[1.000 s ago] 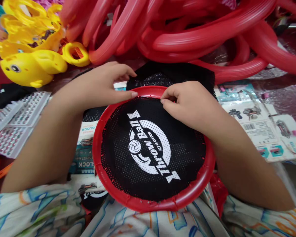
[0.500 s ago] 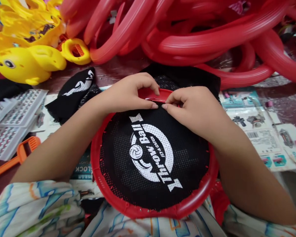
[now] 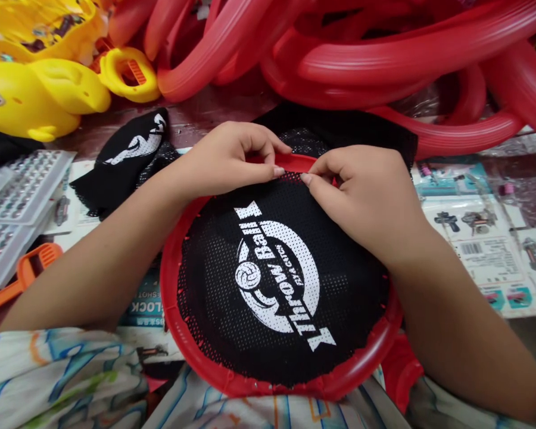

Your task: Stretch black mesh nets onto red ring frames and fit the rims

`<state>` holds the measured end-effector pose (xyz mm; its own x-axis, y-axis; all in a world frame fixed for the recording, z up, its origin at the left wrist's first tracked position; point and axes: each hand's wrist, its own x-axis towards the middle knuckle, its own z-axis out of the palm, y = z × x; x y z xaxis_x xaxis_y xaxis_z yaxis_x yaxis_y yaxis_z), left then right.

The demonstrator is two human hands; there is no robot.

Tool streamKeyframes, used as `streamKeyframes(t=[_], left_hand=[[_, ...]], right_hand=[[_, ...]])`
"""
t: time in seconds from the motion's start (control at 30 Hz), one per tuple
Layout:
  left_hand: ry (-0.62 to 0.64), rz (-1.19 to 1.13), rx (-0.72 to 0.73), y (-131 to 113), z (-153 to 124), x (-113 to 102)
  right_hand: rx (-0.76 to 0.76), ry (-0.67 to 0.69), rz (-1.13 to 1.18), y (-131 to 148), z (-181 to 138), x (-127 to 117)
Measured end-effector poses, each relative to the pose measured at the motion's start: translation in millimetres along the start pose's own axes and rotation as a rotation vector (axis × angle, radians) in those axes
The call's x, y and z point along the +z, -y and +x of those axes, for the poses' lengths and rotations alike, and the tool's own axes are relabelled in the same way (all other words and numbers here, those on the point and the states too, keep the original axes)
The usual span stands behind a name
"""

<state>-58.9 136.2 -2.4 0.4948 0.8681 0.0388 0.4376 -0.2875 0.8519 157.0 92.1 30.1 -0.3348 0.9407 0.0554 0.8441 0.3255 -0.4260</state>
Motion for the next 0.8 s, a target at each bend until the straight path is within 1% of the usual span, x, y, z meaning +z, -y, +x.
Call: streamKeyframes(t=[0.17, 0.3, 0.47, 0.67, 0.8], left_hand=[[-0.047, -0.051, -0.031, 4.2, -0.8, 5.9], [-0.089, -0.042, -0.034, 5.4, -1.9, 7.6], [-0.12, -0.034, -0.02, 5.9, -1.7, 10.4], [-0.128, -0.001, -0.034, 7.9, -0.5, 12.5], [-0.13, 0.026, -0.019, 8.0, 0.5, 12.4]], right_hand=[[0.031, 0.006, -0.055, 2.4, 1.3, -0.2], [0.065, 0.0, -0.031, 2.1, 1.8, 0.5], [0.07, -0.014, -0.023, 1.0, 3.2, 2.4], [0.08, -0.044, -0.012, -2.6, 2.2, 1.7], [0.126, -0.05, 0.016, -4.9, 2.5, 1.8]])
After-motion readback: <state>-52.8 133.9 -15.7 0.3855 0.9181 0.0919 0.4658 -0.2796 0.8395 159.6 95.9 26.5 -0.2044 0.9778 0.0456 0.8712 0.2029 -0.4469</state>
